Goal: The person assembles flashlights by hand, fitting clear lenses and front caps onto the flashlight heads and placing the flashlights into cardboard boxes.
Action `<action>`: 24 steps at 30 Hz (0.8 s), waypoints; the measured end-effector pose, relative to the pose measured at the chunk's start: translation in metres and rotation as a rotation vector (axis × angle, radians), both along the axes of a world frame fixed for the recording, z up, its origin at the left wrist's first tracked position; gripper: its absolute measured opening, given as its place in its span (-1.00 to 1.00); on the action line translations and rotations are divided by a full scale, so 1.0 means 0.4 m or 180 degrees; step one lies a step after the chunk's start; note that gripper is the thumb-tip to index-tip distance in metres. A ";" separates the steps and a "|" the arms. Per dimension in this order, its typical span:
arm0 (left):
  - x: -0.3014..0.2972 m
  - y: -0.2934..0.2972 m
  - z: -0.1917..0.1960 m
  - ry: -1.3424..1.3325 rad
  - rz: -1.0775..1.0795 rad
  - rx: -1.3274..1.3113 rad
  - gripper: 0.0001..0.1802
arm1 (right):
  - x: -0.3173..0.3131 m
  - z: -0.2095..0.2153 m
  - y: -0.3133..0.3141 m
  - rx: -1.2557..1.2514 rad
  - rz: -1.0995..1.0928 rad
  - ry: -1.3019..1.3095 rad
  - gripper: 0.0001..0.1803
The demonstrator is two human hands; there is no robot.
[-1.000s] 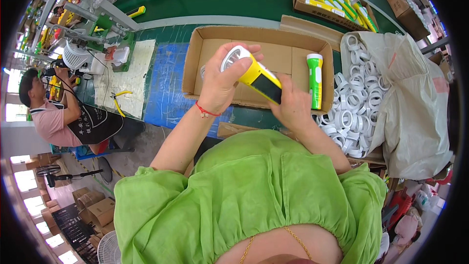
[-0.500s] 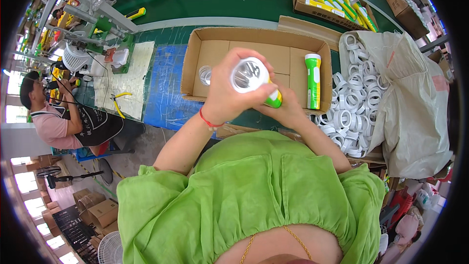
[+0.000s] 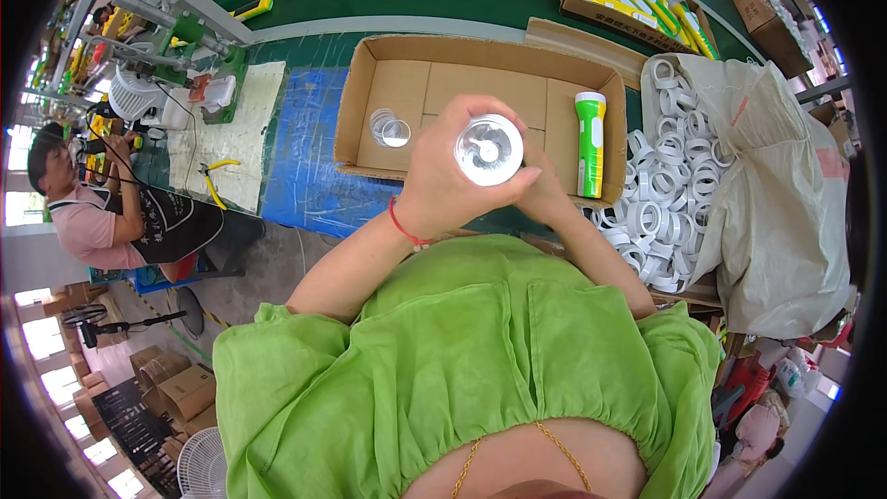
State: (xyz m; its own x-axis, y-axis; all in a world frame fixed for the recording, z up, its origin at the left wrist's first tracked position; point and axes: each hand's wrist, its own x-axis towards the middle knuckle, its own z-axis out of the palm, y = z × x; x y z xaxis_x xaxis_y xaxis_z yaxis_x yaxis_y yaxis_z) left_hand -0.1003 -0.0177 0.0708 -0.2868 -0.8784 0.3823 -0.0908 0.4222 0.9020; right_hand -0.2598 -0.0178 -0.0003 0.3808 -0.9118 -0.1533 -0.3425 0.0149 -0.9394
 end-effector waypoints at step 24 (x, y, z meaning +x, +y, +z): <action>0.077 -0.066 0.002 0.1579 -0.0744 0.1384 -0.60 | 0.040 0.043 0.062 -0.0445 -0.0370 0.0071 -0.54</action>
State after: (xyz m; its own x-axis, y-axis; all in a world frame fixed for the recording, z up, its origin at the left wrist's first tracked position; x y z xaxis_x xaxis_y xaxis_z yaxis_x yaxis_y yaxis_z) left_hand -0.0693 -0.0439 0.0715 -0.3693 -0.9179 0.1449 0.4247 -0.0281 0.9049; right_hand -0.2437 0.0070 0.0168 0.2694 -0.9626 -0.0292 -0.3670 -0.0745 -0.9272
